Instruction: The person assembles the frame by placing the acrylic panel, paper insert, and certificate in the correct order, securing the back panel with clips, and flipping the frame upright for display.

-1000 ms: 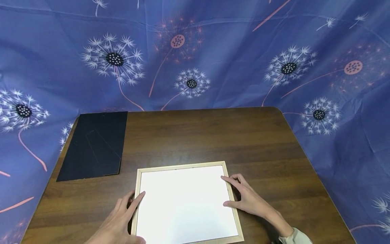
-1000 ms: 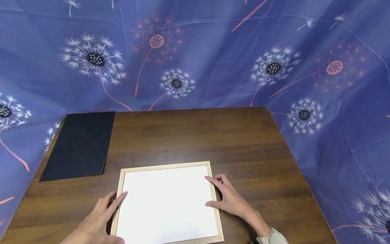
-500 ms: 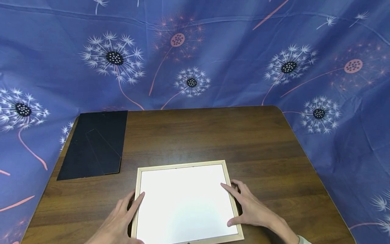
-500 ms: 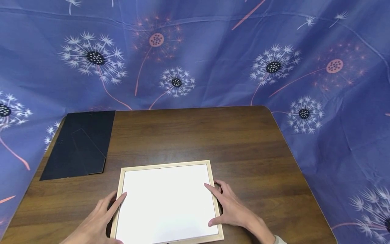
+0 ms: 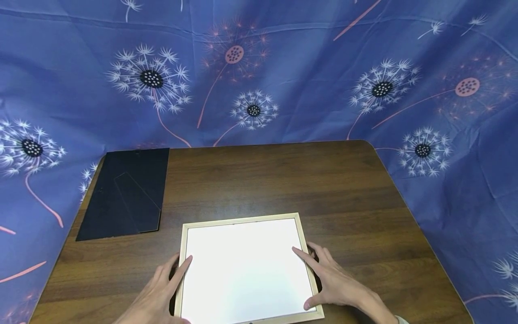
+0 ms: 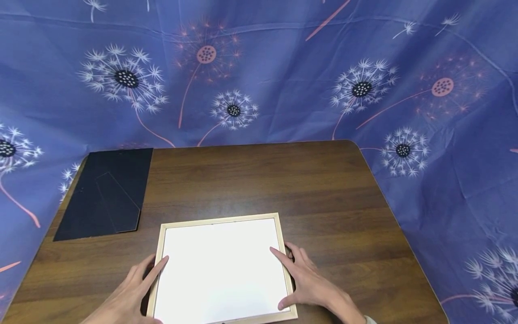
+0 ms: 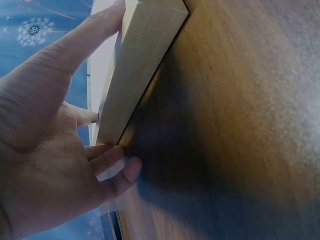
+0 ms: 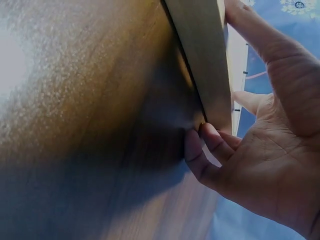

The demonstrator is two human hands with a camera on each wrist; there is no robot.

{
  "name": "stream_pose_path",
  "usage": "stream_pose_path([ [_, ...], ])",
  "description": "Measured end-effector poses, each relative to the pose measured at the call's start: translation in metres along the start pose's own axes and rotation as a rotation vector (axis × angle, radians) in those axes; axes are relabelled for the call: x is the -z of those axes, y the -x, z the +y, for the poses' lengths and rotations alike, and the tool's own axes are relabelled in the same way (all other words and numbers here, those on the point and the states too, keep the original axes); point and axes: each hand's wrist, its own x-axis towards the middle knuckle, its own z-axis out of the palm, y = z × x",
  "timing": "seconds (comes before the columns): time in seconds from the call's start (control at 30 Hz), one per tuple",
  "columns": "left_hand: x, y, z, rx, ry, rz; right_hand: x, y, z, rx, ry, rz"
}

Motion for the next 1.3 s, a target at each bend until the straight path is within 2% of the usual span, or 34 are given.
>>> stream_pose_path([
  [0.13,-0.001,-0.001,0.000,0.003,-0.004,-0.005,0.000,-0.001,0.001,0.004,-0.016,0.003],
  [0.37,-0.003,-0.001,0.002,-0.029,-0.021,0.070,0.000,-0.003,0.003,0.018,-0.019,0.013],
  [0.8,0.003,-0.001,0.002,0.020,0.032,-0.016,0.001,-0.003,0.003,-0.016,-0.073,-0.042],
  [1.03,0.006,0.000,0.002,0.061,0.074,-0.049,0.001,-0.006,0.004,0.011,-0.059,0.030],
  [1.3,0.005,-0.002,0.003,0.045,0.024,-0.013,0.002,-0.015,0.008,0.026,-0.064,0.075],
])
